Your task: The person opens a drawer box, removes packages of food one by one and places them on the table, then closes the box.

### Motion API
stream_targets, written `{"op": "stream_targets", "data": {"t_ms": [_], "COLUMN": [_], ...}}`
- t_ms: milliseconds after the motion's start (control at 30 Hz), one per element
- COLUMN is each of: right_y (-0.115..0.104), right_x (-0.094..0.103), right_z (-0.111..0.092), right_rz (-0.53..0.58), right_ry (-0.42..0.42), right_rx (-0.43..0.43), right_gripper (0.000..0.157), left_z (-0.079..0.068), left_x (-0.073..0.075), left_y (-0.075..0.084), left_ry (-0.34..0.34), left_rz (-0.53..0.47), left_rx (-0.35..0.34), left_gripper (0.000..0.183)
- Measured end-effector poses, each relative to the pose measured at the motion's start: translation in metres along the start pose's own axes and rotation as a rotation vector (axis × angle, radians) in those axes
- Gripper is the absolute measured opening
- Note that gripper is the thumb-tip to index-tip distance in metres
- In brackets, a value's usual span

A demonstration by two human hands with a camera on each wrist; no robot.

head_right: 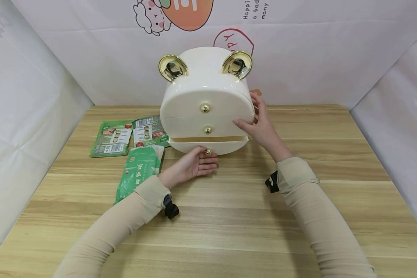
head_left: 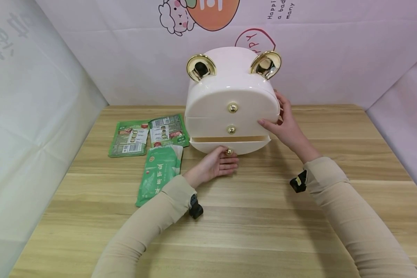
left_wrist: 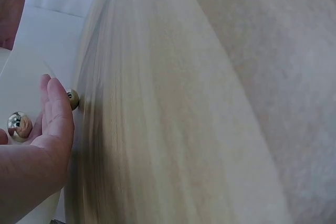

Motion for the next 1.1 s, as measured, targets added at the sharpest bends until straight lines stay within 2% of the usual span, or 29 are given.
{"op": "stream_targets", "data": {"t_ms": [1100], "right_y": [-0.0009], "right_x": [0.0004], "right_z": [0.0004], "right_rz": [-0.005], "right_ry": [0.006], "right_rx": [0.023], "right_gripper": [0.086], "left_z": [0.0023], "left_x": [0.0054], "left_y": [0.0052], "left_ry": [0.035], "left_rz": [0.003], "left_rx": [0.001], "left_gripper": [0.052]}}
Point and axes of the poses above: each hand's wrist, its own z-axis towards the middle knuckle, its own x-axis out of the back of the hand, y = z × x, the point moved 7 cm from there along z, towards the middle knuckle, and after that the axes turned 13 degrees about -y, right-handed, at the moved point
